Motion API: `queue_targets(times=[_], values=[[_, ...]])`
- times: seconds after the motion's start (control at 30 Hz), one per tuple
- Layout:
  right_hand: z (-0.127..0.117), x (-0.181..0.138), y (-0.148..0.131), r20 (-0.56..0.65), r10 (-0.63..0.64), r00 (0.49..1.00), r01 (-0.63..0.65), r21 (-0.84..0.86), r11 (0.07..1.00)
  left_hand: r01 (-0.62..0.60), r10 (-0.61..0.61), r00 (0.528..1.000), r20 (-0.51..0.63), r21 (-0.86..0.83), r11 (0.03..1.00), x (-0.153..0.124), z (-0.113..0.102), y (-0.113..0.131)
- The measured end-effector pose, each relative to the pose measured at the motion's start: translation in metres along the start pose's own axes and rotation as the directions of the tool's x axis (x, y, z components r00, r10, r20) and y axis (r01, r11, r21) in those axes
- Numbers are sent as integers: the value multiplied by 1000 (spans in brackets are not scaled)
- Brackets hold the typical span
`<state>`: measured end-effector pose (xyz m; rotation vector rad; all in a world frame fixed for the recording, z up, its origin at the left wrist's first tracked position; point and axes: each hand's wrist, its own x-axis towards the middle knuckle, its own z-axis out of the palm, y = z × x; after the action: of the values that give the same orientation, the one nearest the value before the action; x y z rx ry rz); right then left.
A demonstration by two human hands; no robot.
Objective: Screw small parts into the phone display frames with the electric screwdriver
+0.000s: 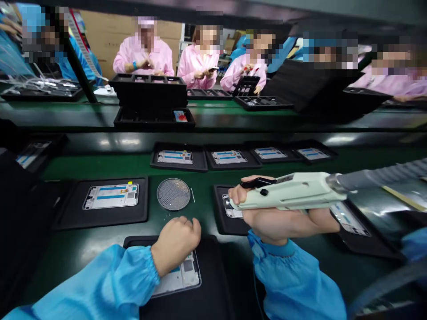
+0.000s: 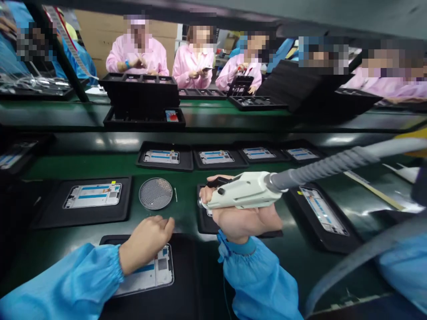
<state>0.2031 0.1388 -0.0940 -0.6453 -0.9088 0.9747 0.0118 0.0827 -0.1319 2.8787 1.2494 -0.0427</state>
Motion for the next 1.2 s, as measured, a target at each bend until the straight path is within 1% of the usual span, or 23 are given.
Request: queue_targets(times=[0.1, 0.17, 0.27, 0.33, 0.43, 0.53, 0.7, 0.77, 1.0, 1.2], values=[[19, -2, 11, 154, 24, 988, -19, -33, 999, -72, 70, 997, -39, -46, 996, -40, 2, -14], [36, -2, 21, 228, 45, 973, -34, -53, 998, -82, 78, 991, -107, -40, 996, -66, 11, -23], [65, -6, 42, 234, 97, 967, -77, -93, 993, -53, 52, 978, -201, 0, 999, -95, 29, -33], [81, -12, 60, 220, 154, 963, -128, -128, 983, -45, 41, 972, -233, -10, 999, -104, 39, -38], [94, -23, 84, 224, 228, 947, -189, -183, 965, -43, 27, 960, -280, -52, 998, -105, 46, -41], [96, -30, 93, 237, 262, 936, -212, -217, 953, -35, 2, 946, -323, -95, 995, -101, 43, -40], [92, -30, 90, 276, 237, 931, -177, -224, 958, -88, 13, 909, -416, -161, 983, -98, 38, -39], [91, -30, 90, 295, 226, 928, -163, -223, 961, -102, 14, 900, -435, -180, 978, -99, 39, -39], [88, -30, 96, 302, 214, 929, -149, -226, 963, -92, -8, 898, -439, -206, 974, -97, 41, -38], [88, -29, 96, 306, 214, 928, -149, -221, 964, -82, -24, 895, -445, -218, 973, -97, 41, -37]])
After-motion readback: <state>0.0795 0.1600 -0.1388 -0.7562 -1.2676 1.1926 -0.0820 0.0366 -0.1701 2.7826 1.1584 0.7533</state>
